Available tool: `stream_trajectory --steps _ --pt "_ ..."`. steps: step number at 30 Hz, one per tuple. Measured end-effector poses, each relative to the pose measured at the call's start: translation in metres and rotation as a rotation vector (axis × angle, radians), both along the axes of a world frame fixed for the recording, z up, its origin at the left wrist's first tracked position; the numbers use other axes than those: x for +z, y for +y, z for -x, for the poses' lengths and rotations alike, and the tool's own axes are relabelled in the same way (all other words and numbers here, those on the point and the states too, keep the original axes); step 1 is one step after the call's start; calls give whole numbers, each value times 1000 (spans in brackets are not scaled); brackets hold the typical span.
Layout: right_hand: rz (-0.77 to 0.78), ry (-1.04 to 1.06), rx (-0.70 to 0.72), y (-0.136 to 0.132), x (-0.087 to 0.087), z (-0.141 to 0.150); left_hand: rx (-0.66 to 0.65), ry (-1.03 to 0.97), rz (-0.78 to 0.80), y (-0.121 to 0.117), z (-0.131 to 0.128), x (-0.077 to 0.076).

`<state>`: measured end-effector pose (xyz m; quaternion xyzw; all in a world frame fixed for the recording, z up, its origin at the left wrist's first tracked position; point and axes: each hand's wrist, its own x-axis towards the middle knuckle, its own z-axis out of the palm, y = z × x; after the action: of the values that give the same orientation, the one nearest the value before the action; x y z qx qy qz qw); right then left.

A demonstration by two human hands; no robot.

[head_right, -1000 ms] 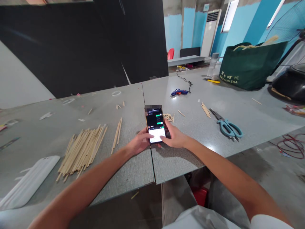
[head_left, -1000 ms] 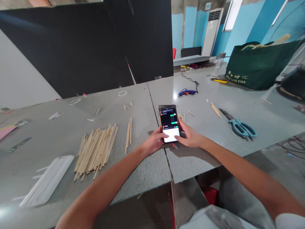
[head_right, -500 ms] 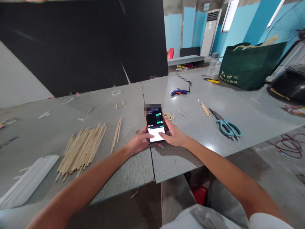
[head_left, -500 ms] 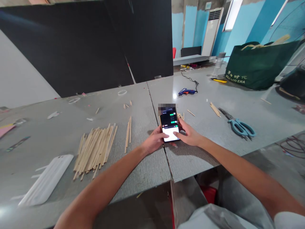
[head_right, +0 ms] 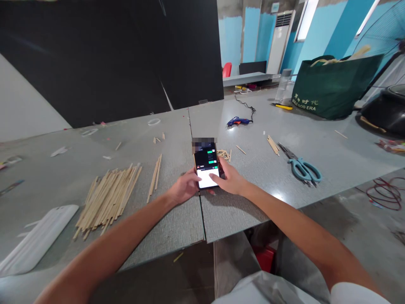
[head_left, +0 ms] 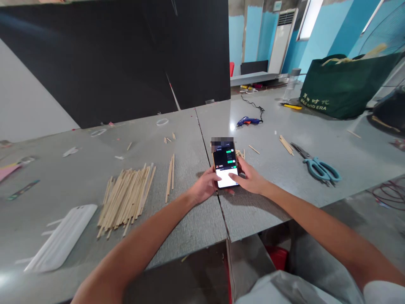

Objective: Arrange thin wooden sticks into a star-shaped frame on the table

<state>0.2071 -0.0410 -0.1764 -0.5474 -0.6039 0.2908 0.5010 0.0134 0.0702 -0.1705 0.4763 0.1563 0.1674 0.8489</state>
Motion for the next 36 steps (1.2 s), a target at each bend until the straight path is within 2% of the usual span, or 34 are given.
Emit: stream_trajectory --steps 4,9,17,24,36 --pt "-36 14 100 -4 4 -5 17 -10 45 2 -1 -1" --pt "-13 106 143 -6 9 -4 33 -10 41 2 -3 -3" --pt "-5 185 150 -4 4 -5 21 7 32 2 -2 -2" --pt "8 166 143 -5 8 -4 25 38 -6 -2 -4 2" --pt "-13 129 105 -3 6 -5 27 0 28 1 -1 2"
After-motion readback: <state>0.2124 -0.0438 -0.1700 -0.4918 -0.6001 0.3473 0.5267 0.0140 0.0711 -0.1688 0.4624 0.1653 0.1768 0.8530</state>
